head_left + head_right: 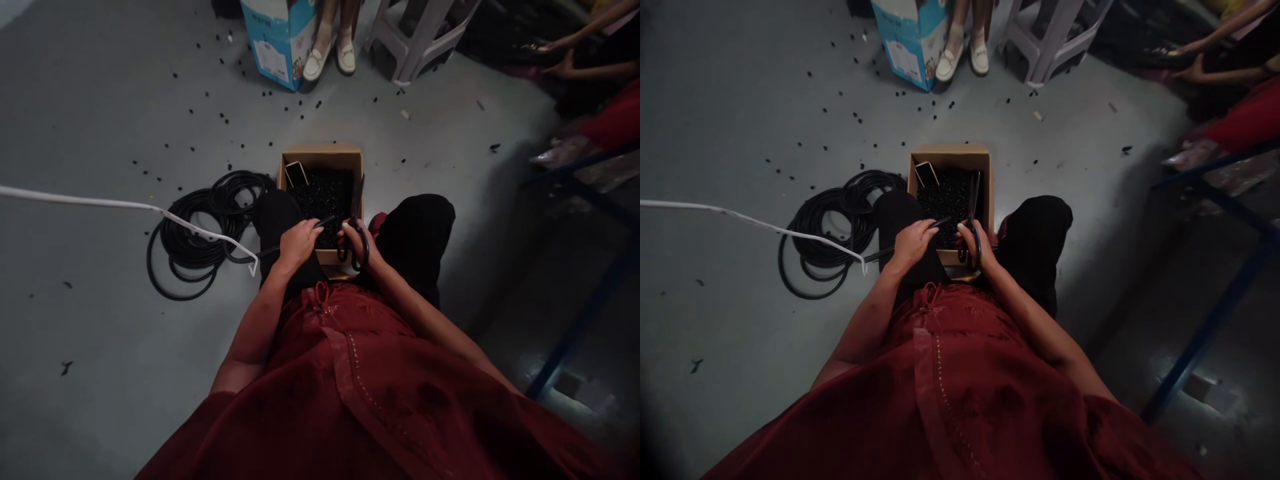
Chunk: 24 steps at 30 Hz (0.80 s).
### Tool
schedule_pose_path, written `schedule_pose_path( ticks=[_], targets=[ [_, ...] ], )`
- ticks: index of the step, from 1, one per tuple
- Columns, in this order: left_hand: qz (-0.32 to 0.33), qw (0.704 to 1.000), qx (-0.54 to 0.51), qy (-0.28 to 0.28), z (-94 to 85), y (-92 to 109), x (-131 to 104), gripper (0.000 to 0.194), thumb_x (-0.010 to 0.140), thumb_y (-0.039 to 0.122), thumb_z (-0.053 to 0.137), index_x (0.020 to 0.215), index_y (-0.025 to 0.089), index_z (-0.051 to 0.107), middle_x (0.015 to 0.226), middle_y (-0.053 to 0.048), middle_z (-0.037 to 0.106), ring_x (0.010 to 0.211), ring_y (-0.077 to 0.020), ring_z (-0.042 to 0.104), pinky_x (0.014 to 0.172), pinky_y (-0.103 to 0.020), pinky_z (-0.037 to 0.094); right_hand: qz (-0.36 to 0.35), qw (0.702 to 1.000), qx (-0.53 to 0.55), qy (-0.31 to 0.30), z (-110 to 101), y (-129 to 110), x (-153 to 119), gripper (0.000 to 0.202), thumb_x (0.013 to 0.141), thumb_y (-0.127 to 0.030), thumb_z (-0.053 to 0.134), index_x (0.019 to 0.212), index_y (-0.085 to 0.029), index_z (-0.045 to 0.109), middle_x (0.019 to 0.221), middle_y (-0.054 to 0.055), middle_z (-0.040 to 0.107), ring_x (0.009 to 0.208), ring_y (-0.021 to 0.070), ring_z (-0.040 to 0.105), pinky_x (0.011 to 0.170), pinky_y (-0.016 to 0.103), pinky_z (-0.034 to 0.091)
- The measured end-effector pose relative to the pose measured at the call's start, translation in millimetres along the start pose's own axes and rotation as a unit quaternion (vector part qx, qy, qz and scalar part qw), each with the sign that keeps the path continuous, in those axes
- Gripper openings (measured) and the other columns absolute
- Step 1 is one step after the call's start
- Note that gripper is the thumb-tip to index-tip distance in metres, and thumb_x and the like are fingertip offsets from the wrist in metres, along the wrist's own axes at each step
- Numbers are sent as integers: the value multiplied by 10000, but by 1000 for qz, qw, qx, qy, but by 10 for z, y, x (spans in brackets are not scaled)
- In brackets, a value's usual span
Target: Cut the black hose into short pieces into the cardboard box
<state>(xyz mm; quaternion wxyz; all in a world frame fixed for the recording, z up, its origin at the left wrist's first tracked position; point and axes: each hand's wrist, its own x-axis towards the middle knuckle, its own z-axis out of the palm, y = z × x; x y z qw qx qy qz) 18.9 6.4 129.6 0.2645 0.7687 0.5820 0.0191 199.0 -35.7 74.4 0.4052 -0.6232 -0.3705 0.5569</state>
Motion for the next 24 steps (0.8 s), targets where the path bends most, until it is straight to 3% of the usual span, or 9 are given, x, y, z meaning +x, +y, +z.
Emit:
schedule_pose_path(
  ticks=[2, 6, 11, 17, 24],
  targets=[
    [-35, 998, -58, -2, -57, -62, 106, 384, 1009, 382, 393, 1253, 231, 648, 1170, -49, 713, 1045, -197, 647, 837, -261, 451, -5, 998, -63, 2, -6, 56, -82, 511, 855, -637, 514, 1150, -220, 501, 933, 51, 642, 738, 173, 637, 672, 310, 529],
    [-60, 983, -176, -8, -110, -165, 246, 385, 977, 363, 416, 1145, 159, 696, 893, -48, 721, 837, -180, 638, 717, -253, 431, -7, 983, -185, -15, -2, 196, -244, 546, 876, -598, 521, 1238, -189, 532, 1012, 92, 681, 864, 237, 663, 808, 380, 517],
    [-53, 957, -284, 20, -38, -219, 276, 366, 943, 356, 451, 1103, 141, 699, 775, -21, 659, 732, -146, 583, 647, -236, 391, -9, 974, -219, -63, 21, 228, -330, 602, 856, -581, 556, 1291, -165, 529, 1063, 117, 696, 1002, 286, 640, 866, 391, 488],
    [-47, 964, -261, 28, 44, -229, 307, 375, 934, 350, 458, 1144, 147, 693, 788, -26, 662, 741, -156, 579, 661, -248, 388, -24, 972, -213, -92, 76, 182, -299, 556, 862, -538, 559, 1276, -168, 531, 1031, 97, 698, 970, 266, 640, 846, 366, 484],
    [-46, 972, -229, 8, 21, -195, 307, 388, 948, 347, 450, 1191, 158, 686, 955, -54, 725, 870, -180, 632, 749, -255, 434, -18, 976, -198, -90, 148, 112, -246, 529, 882, -521, 543, 1277, -171, 524, 1078, 114, 684, 960, 266, 645, 874, 399, 481]
  ],
)
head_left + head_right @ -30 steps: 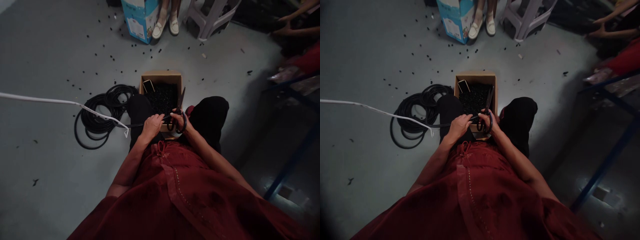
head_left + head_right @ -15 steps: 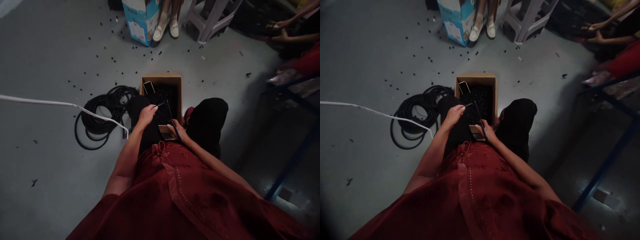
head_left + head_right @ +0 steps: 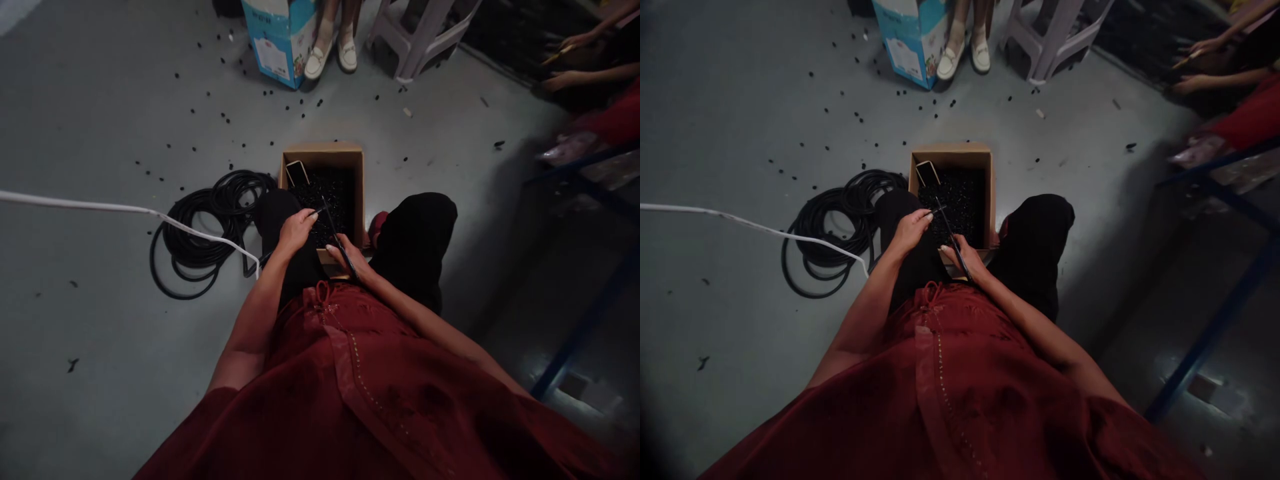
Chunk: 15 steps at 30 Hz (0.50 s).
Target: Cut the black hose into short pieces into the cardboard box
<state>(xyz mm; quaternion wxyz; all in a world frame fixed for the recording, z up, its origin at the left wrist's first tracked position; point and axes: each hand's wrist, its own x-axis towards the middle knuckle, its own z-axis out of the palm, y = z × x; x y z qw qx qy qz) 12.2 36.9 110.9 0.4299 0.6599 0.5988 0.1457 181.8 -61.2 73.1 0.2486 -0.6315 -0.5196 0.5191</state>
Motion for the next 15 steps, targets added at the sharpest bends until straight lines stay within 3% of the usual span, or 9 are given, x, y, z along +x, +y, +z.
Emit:
schedule_pose_path(
  ticks=[5, 15],
  targets=[
    [4, 999, 19, -31, -21, 64, -39, 403, 949, 337, 451, 1215, 145, 685, 1030, -73, 736, 927, -193, 649, 811, -267, 451, -5, 1000, 12, -10, -19, -45, 8, 517, 891, -525, 535, 1277, -182, 520, 1093, 108, 675, 945, 252, 646, 842, 381, 495],
    [-6, 994, 91, -68, -57, 139, -48, 417, 963, 362, 416, 1215, 169, 686, 1059, -69, 744, 967, -212, 659, 817, -277, 464, 5, 999, -38, 12, -45, -64, 21, 405, 898, -548, 453, 1075, -203, 572, 899, 74, 647, 824, 233, 605, 769, 344, 458]
  ],
)
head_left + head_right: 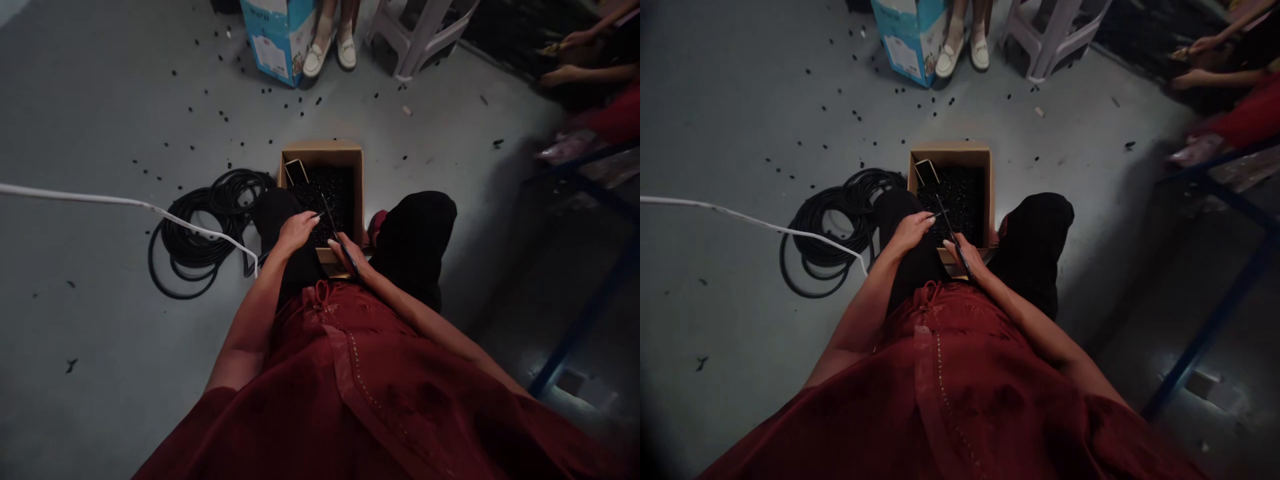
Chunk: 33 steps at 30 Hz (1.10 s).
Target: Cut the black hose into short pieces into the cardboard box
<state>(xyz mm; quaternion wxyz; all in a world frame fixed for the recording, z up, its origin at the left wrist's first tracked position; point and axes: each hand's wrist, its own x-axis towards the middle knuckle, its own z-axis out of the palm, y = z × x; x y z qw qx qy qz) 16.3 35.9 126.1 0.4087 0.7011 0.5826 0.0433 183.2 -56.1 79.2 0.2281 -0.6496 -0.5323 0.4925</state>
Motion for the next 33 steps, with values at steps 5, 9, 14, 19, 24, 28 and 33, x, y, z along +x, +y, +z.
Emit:
schedule_pose_path(
  ticks=[5, 9, 14, 19, 24, 28, 33],
  targets=[
    [-6, 999, 51, -8, 29, 27, 5, 427, 979, 383, 394, 1244, 195, 672, 1110, -79, 738, 1008, -227, 665, 840, -285, 459, 13, 1000, -16, 12, 8, 60, -6, 419, 895, -575, 441, 1035, -202, 572, 781, 35, 609, 735, 209, 566, 694, 309, 424],
    [-15, 996, 82, -11, 43, 32, 12, 412, 987, 390, 387, 1245, 237, 669, 1187, -68, 723, 1087, -235, 651, 881, -290, 455, 20, 999, -42, 19, 15, 76, -4, 438, 886, -604, 435, 992, -205, 579, 747, 24, 592, 716, 204, 543, 680, 299, 400],
    [-14, 996, 84, -13, 49, 21, 30, 414, 987, 395, 389, 1243, 233, 671, 1184, -78, 726, 1091, -250, 657, 887, -302, 459, 22, 998, -47, 22, 6, 72, -11, 430, 884, -615, 425, 950, -218, 575, 726, 17, 572, 706, 202, 529, 677, 297, 391],
    [-6, 996, 92, -18, 60, -3, 40, 418, 988, 401, 392, 1269, 247, 659, 1244, -77, 706, 1142, -264, 642, 919, -319, 459, 24, 999, -26, 17, 27, 119, 7, 430, 886, -602, 470, 1047, -217, 575, 768, 23, 607, 752, 215, 572, 714, 311, 428],
    [7, 989, 141, -35, 77, 17, -9, 408, 985, 402, 409, 1294, 276, 643, 1286, -74, 688, 1205, -267, 616, 953, -334, 462, 29, 999, 24, -11, 48, 171, 54, 486, 882, -598, 489, 1156, -202, 552, 911, 54, 651, 815, 221, 597, 767, 345, 469],
    [6, 987, 157, -35, 84, 40, -33, 408, 989, 397, 393, 1292, 281, 641, 1284, -78, 688, 1194, -273, 624, 946, -347, 468, 19, 999, 24, -15, 37, 186, 70, 453, 898, -600, 444, 1082, -206, 569, 828, 38, 619, 775, 215, 574, 753, 353, 470],
    [11, 988, 147, -33, 82, 28, -22, 406, 989, 407, 394, 1281, 280, 647, 1291, -75, 686, 1197, -280, 625, 948, -356, 462, 33, 999, 0, 0, 25, 179, 54, 434, 889, -622, 454, 986, -215, 570, 744, 10, 586, 729, 198, 555, 698, 310, 437]
  ],
)
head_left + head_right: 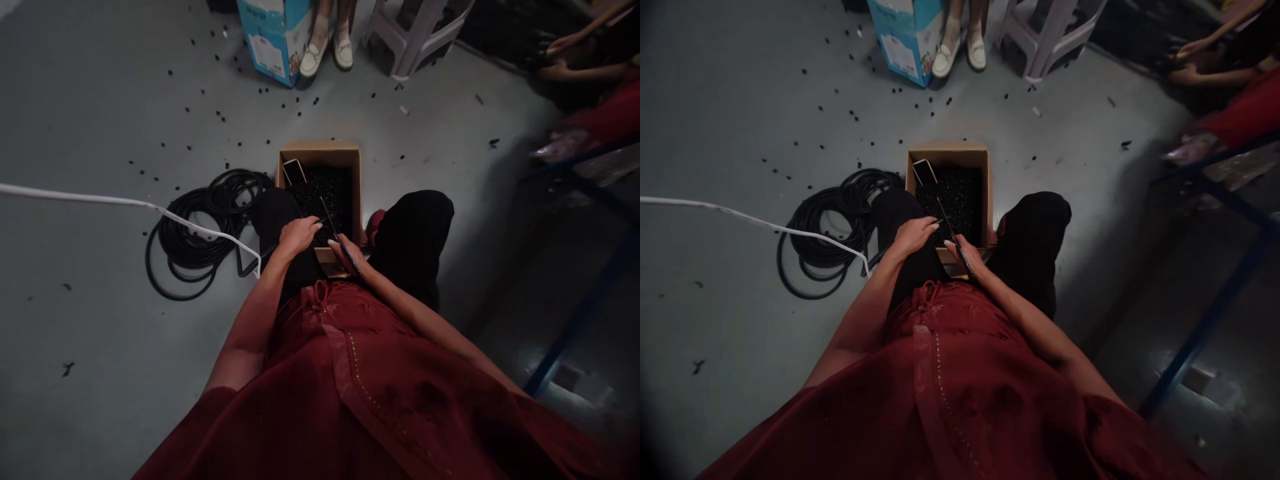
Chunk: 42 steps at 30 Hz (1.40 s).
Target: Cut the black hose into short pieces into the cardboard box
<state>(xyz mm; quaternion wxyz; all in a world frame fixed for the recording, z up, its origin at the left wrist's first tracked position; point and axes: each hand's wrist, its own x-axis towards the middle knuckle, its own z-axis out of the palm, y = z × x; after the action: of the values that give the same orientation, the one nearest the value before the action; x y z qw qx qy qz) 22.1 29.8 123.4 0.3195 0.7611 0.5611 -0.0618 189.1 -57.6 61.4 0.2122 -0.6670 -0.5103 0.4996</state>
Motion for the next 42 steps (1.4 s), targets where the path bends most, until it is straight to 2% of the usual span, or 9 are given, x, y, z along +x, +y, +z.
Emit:
schedule_pose_path(
  ticks=[10, 15, 21, 25, 28, 31, 36, 39, 42],
  targets=[
    [10, 998, 63, 4, 120, 42, -14, 369, 977, 377, 418, 1217, 269, 676, 1222, -105, 709, 1119, -293, 659, 890, -371, 484, -8, 998, -56, 38, -1, -3, -27, 408, 888, -615, 436, 875, -229, 566, 706, 18, 583, 698, 209, 555, 674, 292, 405],
    [-2, 999, 31, 19, 113, 51, -16, 374, 957, 385, 440, 1202, 256, 692, 1220, -102, 713, 1131, -298, 654, 909, -380, 488, -2, 998, -43, 43, 0, 40, -33, 416, 879, -623, 459, 876, -222, 569, 698, 4, 582, 698, 195, 555, 659, 278, 398],
    [-2, 1000, -14, 0, 34, 26, 5, 420, 945, 282, 392, 1245, 227, 681, 1288, -78, 688, 1212, -258, 618, 996, -353, 466, 7, 998, 43, 43, -7, 121, -55, 422, 869, -635, 490, 878, -217, 551, 668, -18, 573, 640, 163, 543, 617, 274, 411],
    [31, 998, -43, -16, -12, -26, -27, 444, 955, 223, 381, 1317, 167, 633, 1372, -94, 633, 1276, -216, 577, 1067, -305, 425, 16, 991, 130, 21, -19, 114, -66, 414, 860, -644, 519, 875, -230, 527, 676, -12, 576, 577, 154, 540, 532, 285, 433],
    [65, 996, -41, -37, -15, -41, -88, 422, 953, 219, 436, 1323, 160, 629, 1372, -100, 633, 1279, -216, 577, 1081, -303, 419, 28, 975, 220, 14, -24, 50, -9, 413, 858, -651, 515, 911, -242, 497, 728, 7, 607, 576, 159, 573, 502, 299, 475],
    [89, 994, -29, -51, 13, -9, -161, 398, 941, 221, 488, 1306, 190, 645, 1351, -87, 649, 1270, -224, 588, 1081, -310, 423, 36, 954, 297, 26, -21, -55, 108, 448, 791, -628, 614, 968, -240, 475, 754, -8, 607, 587, 148, 592, 517, 294, 511],
    [100, 992, -48, -53, 36, 27, -246, 403, 933, 201, 502, 1311, 165, 638, 1367, -102, 636, 1270, -232, 589, 1072, -308, 420, 24, 948, 313, 55, -26, -192, 251, 501, 667, -504, 737, 988, -230, 467, 707, -55, 537, 543, 123, 559, 501, 269, 481],
    [92, 993, -56, -45, 2, -20, -274, 369, 956, 277, 483, 1255, 164, 668, 1288, -111, 684, 1190, -237, 632, 1006, -306, 451, 5, 952, 301, 60, -79, -216, 267, 471, 669, -439, 706, 1015, -234, 460, 742, -54, 528, 551, 118, 551, 524, 274, 471],
    [90, 991, -57, -74, -41, -62, -282, 361, 979, 326, 422, 1128, 176, 716, 1064, -88, 752, 963, -210, 688, 849, -281, 482, -12, 959, 275, 60, -168, -235, 260, 451, 688, -426, 676, 1030, -241, 449, 762, -46, 514, 574, 120, 534, 542, 277, 461]
  ],
)
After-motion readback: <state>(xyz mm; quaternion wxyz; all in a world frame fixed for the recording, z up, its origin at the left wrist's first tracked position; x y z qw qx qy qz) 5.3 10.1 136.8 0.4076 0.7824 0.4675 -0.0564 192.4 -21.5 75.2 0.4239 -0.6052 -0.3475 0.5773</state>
